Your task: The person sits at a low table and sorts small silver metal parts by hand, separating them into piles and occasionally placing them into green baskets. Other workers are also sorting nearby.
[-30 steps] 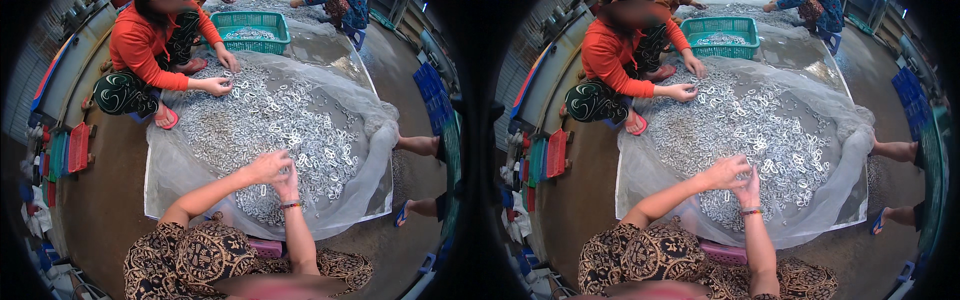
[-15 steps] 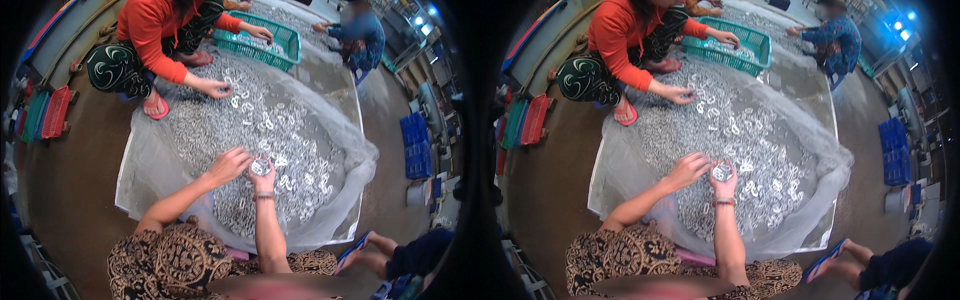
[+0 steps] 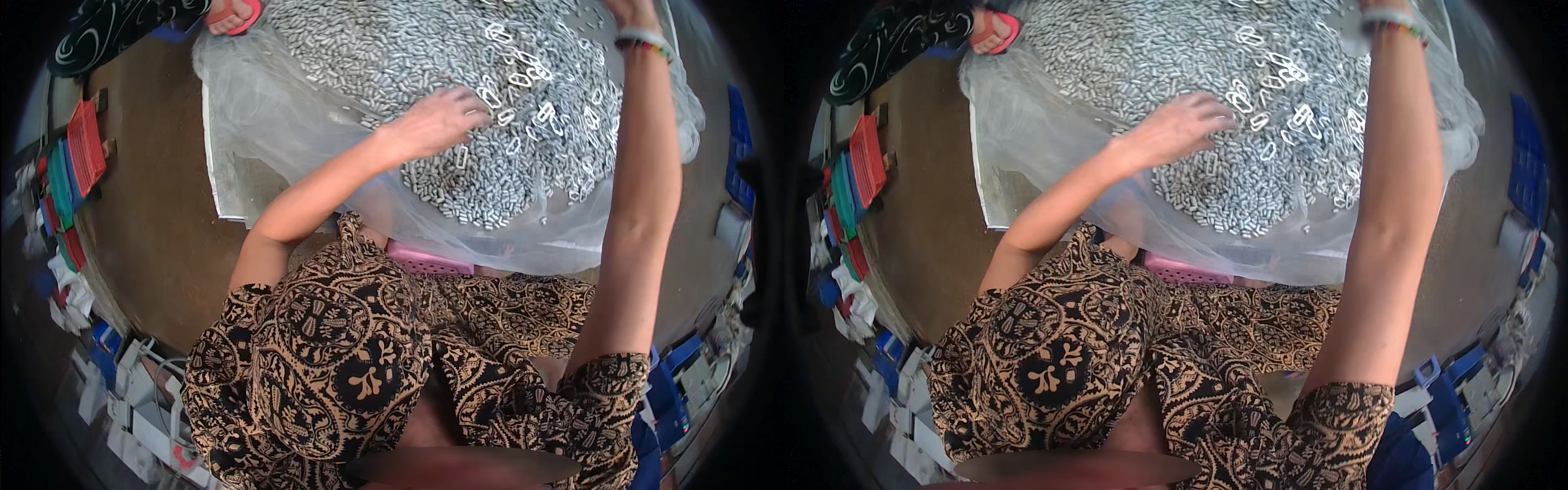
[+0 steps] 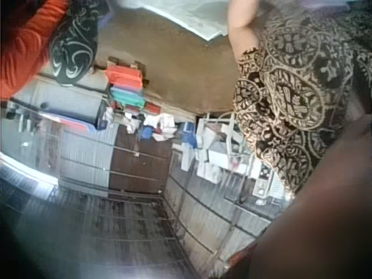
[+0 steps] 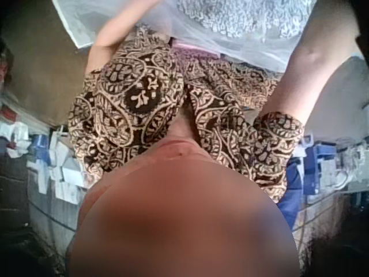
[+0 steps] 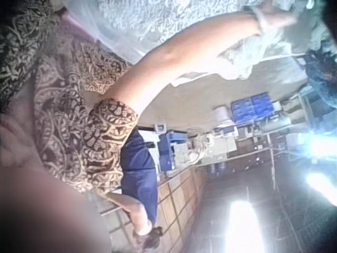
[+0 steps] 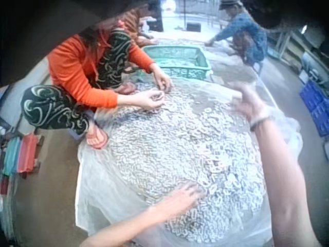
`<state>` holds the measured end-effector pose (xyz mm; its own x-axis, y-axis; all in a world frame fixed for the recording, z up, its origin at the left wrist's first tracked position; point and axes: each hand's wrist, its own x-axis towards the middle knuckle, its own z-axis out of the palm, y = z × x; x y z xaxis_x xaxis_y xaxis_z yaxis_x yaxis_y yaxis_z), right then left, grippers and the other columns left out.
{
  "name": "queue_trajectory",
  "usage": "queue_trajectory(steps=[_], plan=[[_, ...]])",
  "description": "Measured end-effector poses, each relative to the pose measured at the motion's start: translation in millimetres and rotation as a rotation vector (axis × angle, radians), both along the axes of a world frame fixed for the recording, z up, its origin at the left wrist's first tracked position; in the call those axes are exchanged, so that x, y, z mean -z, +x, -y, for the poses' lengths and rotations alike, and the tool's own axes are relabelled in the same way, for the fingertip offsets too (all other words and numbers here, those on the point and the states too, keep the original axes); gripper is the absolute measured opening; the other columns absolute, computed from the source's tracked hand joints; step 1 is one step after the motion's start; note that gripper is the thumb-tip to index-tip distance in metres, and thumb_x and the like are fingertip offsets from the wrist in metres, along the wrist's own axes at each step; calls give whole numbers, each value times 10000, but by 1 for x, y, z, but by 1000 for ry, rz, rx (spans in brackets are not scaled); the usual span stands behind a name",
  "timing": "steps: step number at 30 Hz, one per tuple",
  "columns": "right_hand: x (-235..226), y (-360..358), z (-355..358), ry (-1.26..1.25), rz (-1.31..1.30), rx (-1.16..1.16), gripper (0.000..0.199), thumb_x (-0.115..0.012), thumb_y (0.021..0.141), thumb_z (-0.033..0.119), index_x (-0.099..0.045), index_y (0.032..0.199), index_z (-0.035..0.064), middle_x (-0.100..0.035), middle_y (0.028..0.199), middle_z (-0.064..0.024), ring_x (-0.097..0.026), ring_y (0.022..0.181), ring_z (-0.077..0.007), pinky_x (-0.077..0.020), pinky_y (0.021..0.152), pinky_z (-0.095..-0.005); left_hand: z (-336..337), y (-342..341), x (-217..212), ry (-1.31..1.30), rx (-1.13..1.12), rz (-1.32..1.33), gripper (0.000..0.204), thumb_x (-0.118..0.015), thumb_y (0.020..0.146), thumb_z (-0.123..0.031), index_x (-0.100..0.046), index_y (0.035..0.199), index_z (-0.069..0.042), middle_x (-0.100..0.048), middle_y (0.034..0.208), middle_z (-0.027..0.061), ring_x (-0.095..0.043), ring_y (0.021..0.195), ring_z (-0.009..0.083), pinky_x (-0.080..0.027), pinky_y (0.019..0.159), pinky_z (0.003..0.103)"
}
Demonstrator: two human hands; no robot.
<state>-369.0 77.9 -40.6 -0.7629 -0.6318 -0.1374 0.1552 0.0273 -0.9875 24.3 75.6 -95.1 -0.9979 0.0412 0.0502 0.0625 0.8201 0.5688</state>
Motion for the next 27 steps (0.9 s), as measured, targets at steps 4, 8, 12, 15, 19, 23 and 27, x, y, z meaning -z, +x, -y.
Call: queue_trajectory(steps=[4,8,12,15,19,23,27], plan=[[26,36,-114,661,-502,-102,956,-692,675,513,-149,1407,228,-427,1296,-262,-321,1260,-417,-303,1016,-497,-19,-15,25,-242,278,-7,413,-672,741,-191,-581,1144,-189,-430,1335,37,-336,1283,279,-358,1030,443],[54,76,-221,1427,-635,-343,1057,-665,652,633,-136,1453,189,-397,1352,-249,-323,1277,-436,-301,1041,-457,9,-40,44,-186,147,-151,295,-586,786,-199,-623,1077,-235,-505,1213,19,-420,1204,266,-397,952,413],[68,127,-264,1236,-366,-157,1038,-615,662,695,-321,1363,-12,-400,1303,-326,-429,1210,-405,-363,1004,-399,23,-61,45,-214,60,-152,273,-568,810,-158,-617,1071,-219,-522,1063,51,-492,1049,275,-443,862,386],[71,185,-247,1261,-574,59,1114,-654,569,738,-299,1382,64,-327,1227,-423,-336,1153,-566,-308,965,-560,23,-70,39,-144,-126,-177,288,-587,787,-83,-597,1065,-154,-503,972,106,-516,941,304,-464,808,398],[63,240,-212,1147,-679,31,1134,-792,534,547,-243,1392,47,-362,1221,-400,-401,1120,-500,-301,971,-550,23,-63,26,116,-275,-98,343,-606,715,-22,-595,1042,-123,-487,956,151,-520,911,336,-450,802,412],[62,265,-179,1078,-679,81,874,-780,635,271,-311,1341,61,-494,1083,-259,-442,1069,-387,-297,963,-511,26,-51,15,238,-229,-27,428,-589,708,-32,-584,1127,-118,-551,886,148,-540,891,291,-447,816,387],[72,271,-135,692,-656,108,596,-709,717,192,-427,1226,63,-540,1015,-235,-487,1030,-354,-396,864,-505,31,-45,-6,238,-314,-161,432,-576,762,-25,-529,1191,-36,-582,918,126,-581,837,257,-471,780,336]])
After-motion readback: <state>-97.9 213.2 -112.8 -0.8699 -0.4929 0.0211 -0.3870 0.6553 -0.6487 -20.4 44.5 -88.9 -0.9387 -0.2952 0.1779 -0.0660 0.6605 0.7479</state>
